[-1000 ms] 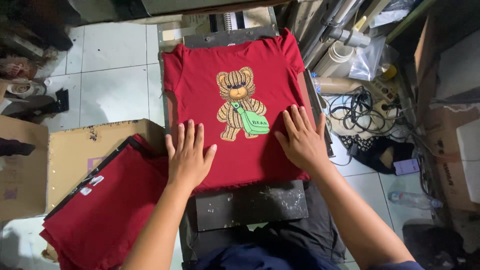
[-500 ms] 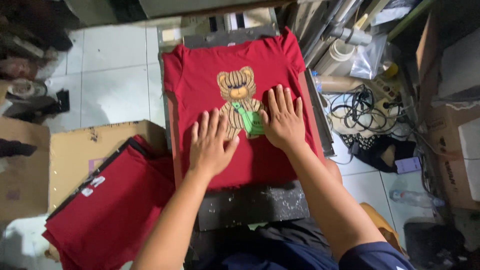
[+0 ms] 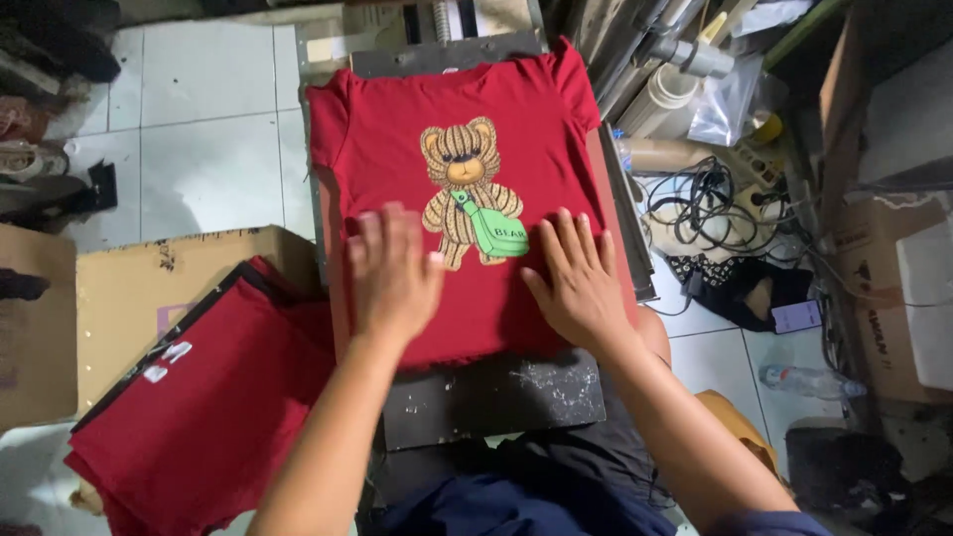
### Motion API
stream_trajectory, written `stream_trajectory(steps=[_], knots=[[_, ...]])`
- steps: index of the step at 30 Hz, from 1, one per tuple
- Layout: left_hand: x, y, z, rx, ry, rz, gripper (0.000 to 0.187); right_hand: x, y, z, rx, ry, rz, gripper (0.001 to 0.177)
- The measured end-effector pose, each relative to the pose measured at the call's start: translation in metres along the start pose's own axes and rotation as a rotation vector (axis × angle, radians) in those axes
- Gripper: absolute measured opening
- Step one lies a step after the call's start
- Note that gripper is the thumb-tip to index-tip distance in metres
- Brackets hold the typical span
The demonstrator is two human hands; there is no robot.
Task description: The person places a red t-shirt with a bull graphic onto a heat press machine, smooths it out, and operates the press. They then remove the shirt and place a second red t-shirt with a teddy bear graphic onto the press, smoothing it before operating the machine again.
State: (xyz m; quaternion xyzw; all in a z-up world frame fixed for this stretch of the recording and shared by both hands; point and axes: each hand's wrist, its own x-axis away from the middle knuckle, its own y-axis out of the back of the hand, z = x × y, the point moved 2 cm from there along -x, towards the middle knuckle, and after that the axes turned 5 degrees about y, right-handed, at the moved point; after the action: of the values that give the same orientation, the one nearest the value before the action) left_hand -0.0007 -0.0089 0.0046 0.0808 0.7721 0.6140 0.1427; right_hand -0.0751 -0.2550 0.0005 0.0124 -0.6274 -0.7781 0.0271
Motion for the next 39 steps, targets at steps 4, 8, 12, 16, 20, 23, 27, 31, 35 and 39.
stream_trajectory(steps=[4,8,12,16,20,23,27,31,35,39], knots=[[0.014,-0.01,-0.041,0.067,-0.185,0.096,0.066,-0.013,-0.001,0.037,0.055,0.204,-0.109,0.068],[0.028,-0.003,-0.022,0.087,-0.107,0.241,0.065,0.001,-0.005,0.032,0.056,0.236,-0.036,0.063],[0.046,-0.003,0.0,0.054,-0.135,0.031,0.062,0.013,-0.001,0.02,0.03,0.198,-0.05,0.061],[0.047,-0.007,0.004,0.096,-0.152,-0.043,0.059,0.014,-0.005,0.017,0.006,0.187,-0.099,0.058],[0.047,-0.005,0.006,0.168,-0.163,-0.094,0.05,0.013,-0.006,0.016,-0.023,0.187,-0.13,0.054],[0.049,-0.002,0.003,0.219,-0.154,-0.15,0.038,0.009,-0.004,0.021,-0.075,0.192,-0.213,0.044],[0.033,-0.02,0.007,0.267,-0.038,-0.277,0.022,-0.013,-0.01,0.024,-0.228,0.173,-0.392,0.023],[0.02,-0.033,0.004,0.294,0.198,-0.216,0.034,-0.029,-0.03,0.017,-0.252,0.074,-0.37,0.028],[0.022,-0.026,0.0,0.275,0.219,-0.236,0.027,-0.042,-0.023,0.012,-0.357,-0.081,-0.366,0.025],[0.023,-0.024,-0.002,0.292,0.176,-0.286,0.026,-0.046,-0.018,0.016,-0.35,-0.161,-0.297,0.031]])
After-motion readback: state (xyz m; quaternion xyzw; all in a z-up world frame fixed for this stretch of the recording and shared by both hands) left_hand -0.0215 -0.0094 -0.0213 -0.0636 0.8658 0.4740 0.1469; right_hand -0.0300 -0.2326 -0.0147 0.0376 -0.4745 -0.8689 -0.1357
